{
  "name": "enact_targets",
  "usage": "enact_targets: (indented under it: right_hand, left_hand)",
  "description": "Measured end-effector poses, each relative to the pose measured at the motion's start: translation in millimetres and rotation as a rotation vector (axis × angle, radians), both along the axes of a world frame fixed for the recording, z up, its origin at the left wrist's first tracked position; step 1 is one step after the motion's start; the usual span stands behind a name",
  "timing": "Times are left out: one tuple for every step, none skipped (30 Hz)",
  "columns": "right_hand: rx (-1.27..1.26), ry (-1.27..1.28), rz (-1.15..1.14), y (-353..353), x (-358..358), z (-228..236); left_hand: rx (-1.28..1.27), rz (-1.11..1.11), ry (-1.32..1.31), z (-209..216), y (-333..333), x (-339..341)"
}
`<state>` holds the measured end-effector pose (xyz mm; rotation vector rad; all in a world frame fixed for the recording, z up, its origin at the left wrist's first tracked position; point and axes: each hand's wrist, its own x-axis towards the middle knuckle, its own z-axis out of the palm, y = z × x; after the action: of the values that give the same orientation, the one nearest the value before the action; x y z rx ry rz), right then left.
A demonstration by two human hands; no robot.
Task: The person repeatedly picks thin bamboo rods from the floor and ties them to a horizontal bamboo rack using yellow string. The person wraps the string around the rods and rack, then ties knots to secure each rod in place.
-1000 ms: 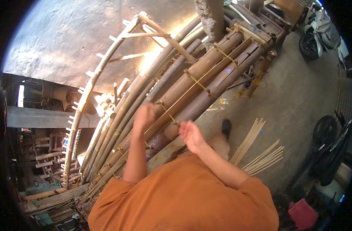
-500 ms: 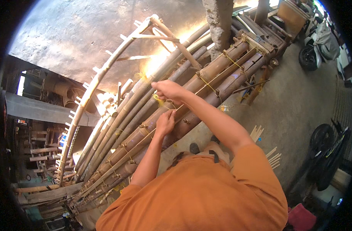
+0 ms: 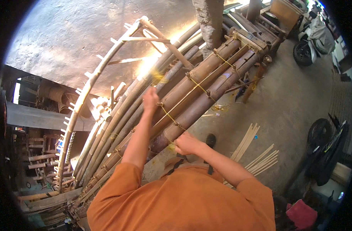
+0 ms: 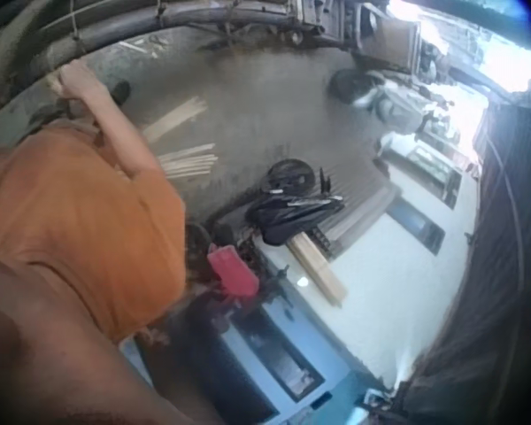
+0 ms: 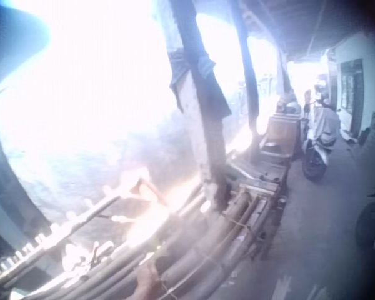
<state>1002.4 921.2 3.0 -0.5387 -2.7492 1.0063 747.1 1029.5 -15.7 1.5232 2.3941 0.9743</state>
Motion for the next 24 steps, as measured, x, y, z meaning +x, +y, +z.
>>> enact_targets:
  right_hand:
    - [0.122, -0.015, -0.019, -7.1, -5.8, -0.6]
    - [0.152, 0.022, -0.038, -16.5, -12.0, 6.1]
    - [0.183, 0.061, -0.050, -29.2, -19.0, 13.8]
    - [0.189, 0.097, -0.071, -52.2, -26.3, 15.5]
    - [-0.078, 0.125, -0.049, -71.1, -36.5, 7.0]
    - [-0.338, 0.152, -0.022, -86.2, -47.5, -5.5]
    - [-0.600, 0.176, 0.003, -100.6, -56.0, -15.0]
    - [-1.049, 0.243, -0.145, -115.5, -64.2, -15.9]
    - [-1.497, 0.302, -0.299, -129.3, -72.0, -12.3]
    - [-1.935, 0.349, -0.458, -137.0, -79.2, -8.6]
    - [-2.151, 0.657, -0.639, -139.6, -86.9, -4.1]
    - [-1.976, 0.969, -0.878, -135.3, -100.0, 0.7]
    - [-1.746, 1.251, -1.094, -131.5, -119.1, 6.0]
    - [-1.584, 1.371, -0.962, -126.0, -143.1, 18.0]
    - [-1.411, 1.478, -0.818, -123.0, -170.7, 35.4]
    - [-1.459, 1.307, -0.742, -127.3, -195.1, 59.1]
    - [-1.144, 1.005, -0.637, -120.7, -213.9, 81.1]
    - [-0.792, 0.765, -0.537, -115.7, -234.3, 102.2]
    - [-0.638, 0.561, -0.187, -67.8, -241.0, 89.1]
    - [-0.318, 0.347, -0.319, -48.6, -243.0, 80.9]
    - [0.009, 0.129, -0.435, -30.0, -240.3, 71.8]
    - [0.043, 0.049, -0.429, -17.0, -237.3, 61.9]
    - [0.078, -0.031, -0.425, -2.9, -232.3, 51.1]
    - [-0.180, 0.028, -0.307, 9.1, -228.2, 37.8]
  left_hand:
    - [0.004, -0.094, -0.048, -9.6, 0.7, -5.7]
    - [0.009, -0.183, -0.093, -13.0, -0.2, -11.8]
    - [0.014, -0.265, -0.136, -15.0, -3.9, -21.9]
    - [-0.075, -0.303, -0.108, -11.9, -17.2, -28.3]
    - [-0.160, -0.345, -0.077, 5.3, -26.8, -32.6]
    - [-0.239, -0.384, -0.046, 26.0, -38.1, -35.8]
    - [-0.211, -0.328, -0.029, 44.2, -60.7, -36.9]
    - [-0.221, -0.241, -0.009, 56.2, -89.4, -44.0]
    - [-0.230, -0.152, 0.014, 66.3, -121.2, -52.7]
    - [-0.229, -0.060, 0.037, 70.2, -150.5, -60.7]
    - [-0.386, -0.067, 0.072, 68.2, -183.1, -66.0]
    - [-0.555, -0.096, 0.108, 63.8, -208.6, -65.7]
    - [-0.481, -0.201, 0.103, 53.7, -234.9, -57.5]
    - [-0.404, -0.303, 0.092, 40.3, -253.7, -46.3]
    - [-0.280, -0.309, -0.131, 25.0, -257.5, -47.1]
    - [-0.145, -0.311, -0.347, 2.2, -255.5, -53.9]
    - [-0.140, -0.248, -0.134, -17.7, -258.9, -57.0]
    - [-0.144, -0.162, 0.077, -38.7, -263.7, -61.6]
    - [-0.133, -0.172, 0.064, -19.6, -252.6, -47.7]
    - [-0.126, -0.152, 0.060, 5.1, -251.2, -41.8]
    - [-0.249, -0.174, -0.019, 25.1, -250.1, -39.1]
    - [-0.274, -0.160, -0.079, 34.5, -247.2, -39.0]
    - [-0.309, -0.151, -0.141, 39.9, -246.0, -36.8]
    - [-0.345, -0.145, -0.199, 44.5, -243.5, -35.3]
